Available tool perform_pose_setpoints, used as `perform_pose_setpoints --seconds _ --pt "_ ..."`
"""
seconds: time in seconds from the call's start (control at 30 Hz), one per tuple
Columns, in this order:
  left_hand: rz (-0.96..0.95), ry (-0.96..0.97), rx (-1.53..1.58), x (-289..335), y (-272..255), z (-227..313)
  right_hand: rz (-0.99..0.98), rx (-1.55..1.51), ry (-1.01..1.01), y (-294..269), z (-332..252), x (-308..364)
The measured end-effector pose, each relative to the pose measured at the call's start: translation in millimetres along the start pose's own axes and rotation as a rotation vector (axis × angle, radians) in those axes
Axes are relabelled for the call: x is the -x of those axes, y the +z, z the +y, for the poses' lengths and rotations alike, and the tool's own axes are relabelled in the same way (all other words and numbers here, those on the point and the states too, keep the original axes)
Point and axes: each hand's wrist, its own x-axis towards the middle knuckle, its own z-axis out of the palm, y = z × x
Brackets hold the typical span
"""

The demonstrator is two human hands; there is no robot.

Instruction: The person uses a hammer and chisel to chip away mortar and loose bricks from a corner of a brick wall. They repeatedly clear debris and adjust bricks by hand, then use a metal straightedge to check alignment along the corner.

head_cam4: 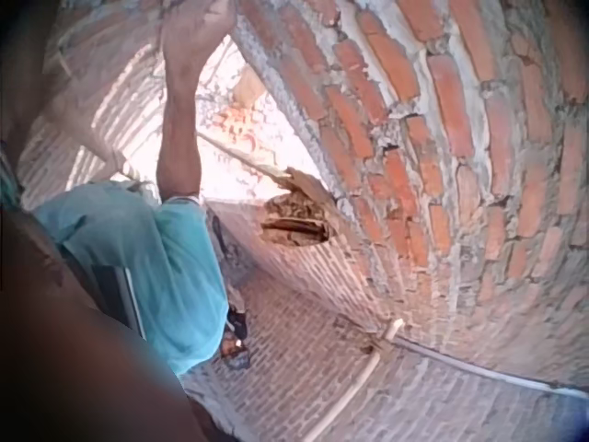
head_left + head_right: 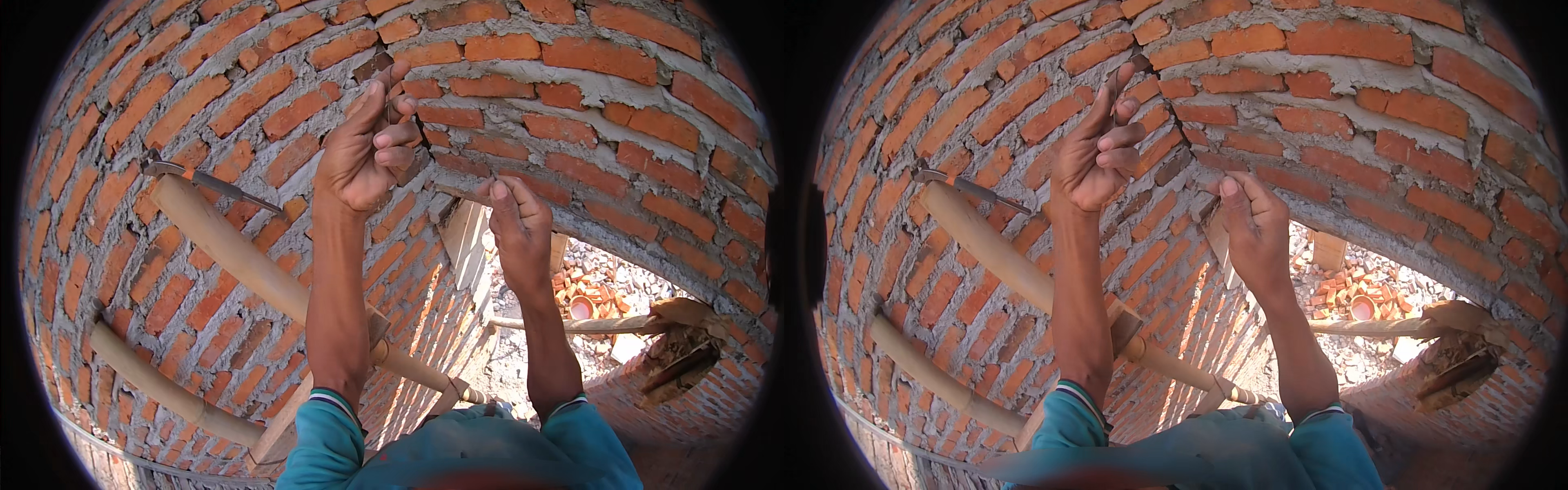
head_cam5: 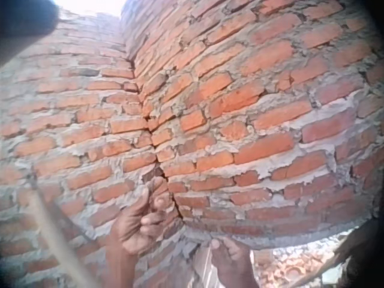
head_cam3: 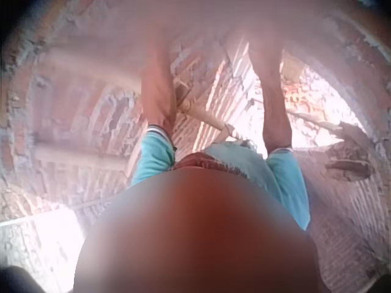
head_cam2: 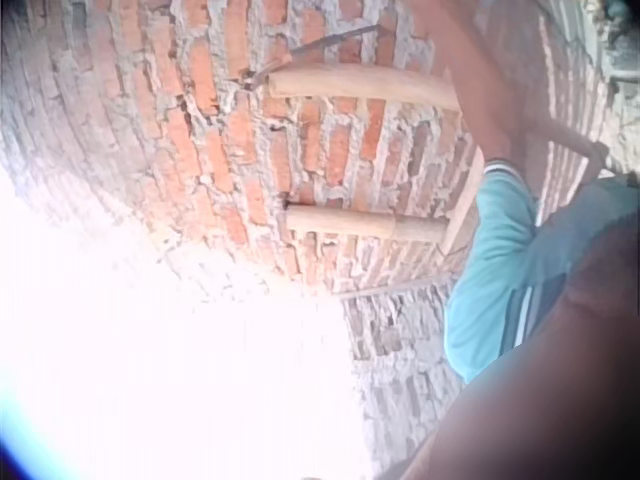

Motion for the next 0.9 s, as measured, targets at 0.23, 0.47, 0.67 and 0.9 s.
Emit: perform_pose_setpoints --seconds 0.23,0.47,0.67,0.9 --pt "0.165 0.163 -0.063 14 6 29 -0.079 0.125 -0.078 14 5 10" --pt "0.385 0.349 -0.075 25 13 24 -0.195 -0.138 0.252 56 1 75" --pt "0.606 0.722 -0.588 24 27 23 -0.185 0.007 0.104 64 -7 81" --pt "0.567 0.647 -0.661 23 41 45 -0.188 -0.115 0.049 76 -18 75"
